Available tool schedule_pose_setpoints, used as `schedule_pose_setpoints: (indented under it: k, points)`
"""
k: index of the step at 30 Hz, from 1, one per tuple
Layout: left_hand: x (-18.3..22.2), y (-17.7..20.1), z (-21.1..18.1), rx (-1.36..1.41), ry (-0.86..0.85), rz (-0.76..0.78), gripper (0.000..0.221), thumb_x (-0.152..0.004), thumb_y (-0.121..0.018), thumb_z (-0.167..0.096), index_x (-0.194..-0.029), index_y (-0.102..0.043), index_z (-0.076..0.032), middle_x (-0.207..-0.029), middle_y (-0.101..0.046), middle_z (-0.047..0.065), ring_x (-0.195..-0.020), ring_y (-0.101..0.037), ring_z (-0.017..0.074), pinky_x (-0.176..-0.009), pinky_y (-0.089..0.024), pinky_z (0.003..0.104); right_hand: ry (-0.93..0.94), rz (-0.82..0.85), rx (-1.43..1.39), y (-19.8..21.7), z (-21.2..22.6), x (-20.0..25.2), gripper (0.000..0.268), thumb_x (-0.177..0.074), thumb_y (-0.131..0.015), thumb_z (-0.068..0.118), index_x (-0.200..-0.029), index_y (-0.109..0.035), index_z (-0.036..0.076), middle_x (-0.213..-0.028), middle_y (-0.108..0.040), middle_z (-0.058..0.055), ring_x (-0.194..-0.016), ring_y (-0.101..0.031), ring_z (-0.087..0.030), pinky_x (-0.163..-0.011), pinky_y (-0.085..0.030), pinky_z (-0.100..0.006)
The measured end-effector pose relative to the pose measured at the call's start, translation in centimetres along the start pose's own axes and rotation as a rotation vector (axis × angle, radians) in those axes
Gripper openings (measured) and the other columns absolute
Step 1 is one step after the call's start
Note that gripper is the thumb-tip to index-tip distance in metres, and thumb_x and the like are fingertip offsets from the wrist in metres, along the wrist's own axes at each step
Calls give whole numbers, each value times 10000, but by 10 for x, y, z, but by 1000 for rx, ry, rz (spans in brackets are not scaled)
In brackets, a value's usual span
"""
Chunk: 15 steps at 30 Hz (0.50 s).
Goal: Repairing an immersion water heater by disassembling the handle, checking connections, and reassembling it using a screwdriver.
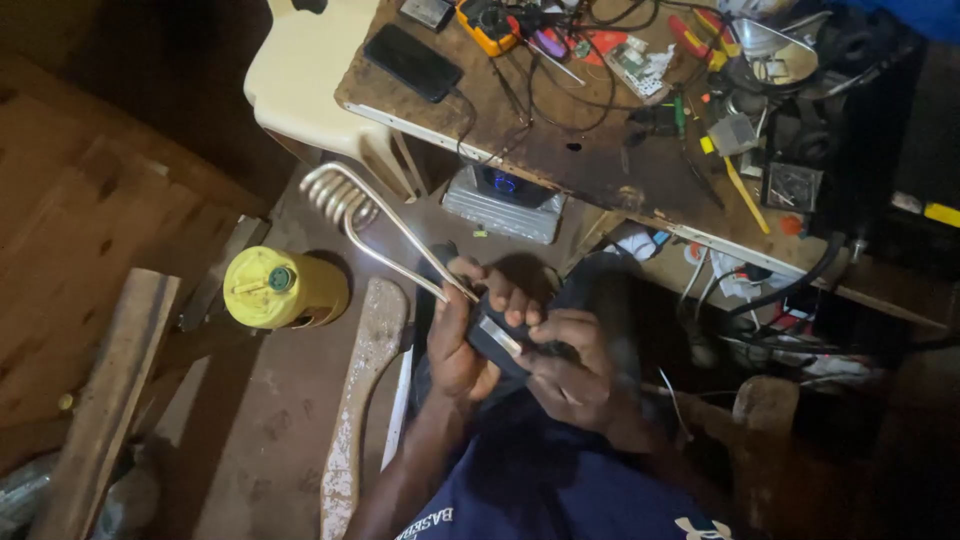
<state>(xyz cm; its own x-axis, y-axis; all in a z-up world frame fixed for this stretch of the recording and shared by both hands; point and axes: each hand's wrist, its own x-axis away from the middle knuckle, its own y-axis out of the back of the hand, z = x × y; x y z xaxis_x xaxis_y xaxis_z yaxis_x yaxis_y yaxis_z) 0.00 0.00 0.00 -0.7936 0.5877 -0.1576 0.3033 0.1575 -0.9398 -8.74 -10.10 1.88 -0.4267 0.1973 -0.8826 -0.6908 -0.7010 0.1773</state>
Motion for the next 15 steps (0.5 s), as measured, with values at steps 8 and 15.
schedule_pose_setpoints:
  k: [8,15]
  points:
    - [1,-11,0,-49,-20,101,255,-1113,-524,-314,-1222,-480,-87,-826,-499,145,-775,-644,316,-808,-634,497,-389,197,-311,31,-4,12,256,-959,-787,249,-1037,-728,12,-1089,-647,-168,-977,-709,-282,-796,-626,-409]
    - [-1,-13,0,-109,-38,165,317,-1098,-538,-309,-1205,-446,-25,-835,-514,178,-767,-636,338,-728,-598,423,-875,140,-854,20,-14,33,377,-903,-819,156,-1054,-517,-10,-1048,-615,-179,-712,-610,-133,-511,-512,-247]
